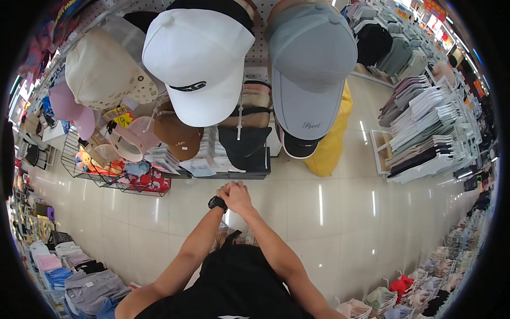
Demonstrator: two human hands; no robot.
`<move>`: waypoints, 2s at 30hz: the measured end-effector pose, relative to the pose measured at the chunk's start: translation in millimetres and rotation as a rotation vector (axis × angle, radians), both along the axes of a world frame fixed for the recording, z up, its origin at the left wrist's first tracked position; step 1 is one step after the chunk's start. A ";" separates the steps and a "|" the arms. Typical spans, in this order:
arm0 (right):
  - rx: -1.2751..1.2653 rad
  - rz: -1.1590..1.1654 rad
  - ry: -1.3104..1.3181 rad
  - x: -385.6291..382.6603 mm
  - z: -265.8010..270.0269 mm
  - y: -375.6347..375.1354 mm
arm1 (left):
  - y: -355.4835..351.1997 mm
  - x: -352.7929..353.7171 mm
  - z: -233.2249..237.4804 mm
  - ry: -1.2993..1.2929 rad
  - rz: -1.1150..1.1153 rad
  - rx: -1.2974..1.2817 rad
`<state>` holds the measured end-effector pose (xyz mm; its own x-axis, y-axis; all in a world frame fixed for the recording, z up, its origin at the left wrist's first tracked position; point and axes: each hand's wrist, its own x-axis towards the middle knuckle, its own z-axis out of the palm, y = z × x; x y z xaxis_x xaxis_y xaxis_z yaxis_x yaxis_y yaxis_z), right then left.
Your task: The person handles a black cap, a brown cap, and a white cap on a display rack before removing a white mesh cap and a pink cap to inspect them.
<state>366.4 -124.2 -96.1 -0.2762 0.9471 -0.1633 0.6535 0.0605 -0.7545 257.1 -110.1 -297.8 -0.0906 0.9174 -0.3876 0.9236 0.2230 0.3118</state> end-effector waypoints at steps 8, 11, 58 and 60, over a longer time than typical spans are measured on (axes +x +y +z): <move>-0.182 0.152 0.186 59.8 -18.1 30.8 | 8.1 -20.8 88.6 -0.022 0.092 0.070; 0.115 -0.064 0.411 96.8 -35.3 62.9 | 25.6 -39.4 106.5 -0.235 0.126 0.298; -0.500 -0.152 1.389 83.6 -56.6 125.7 | 79.0 -14.2 146.2 -2.290 0.451 0.145; -0.434 -0.251 1.485 76.2 -56.7 117.7 | 74.2 -4.3 147.0 -2.257 0.545 0.254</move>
<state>442.7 -6.5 -152.8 -0.2798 0.9465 -0.1606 -0.7019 -0.3158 -0.6384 252.8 -35.8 -150.9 -0.0029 0.9936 -0.1125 -0.9025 0.0459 0.4283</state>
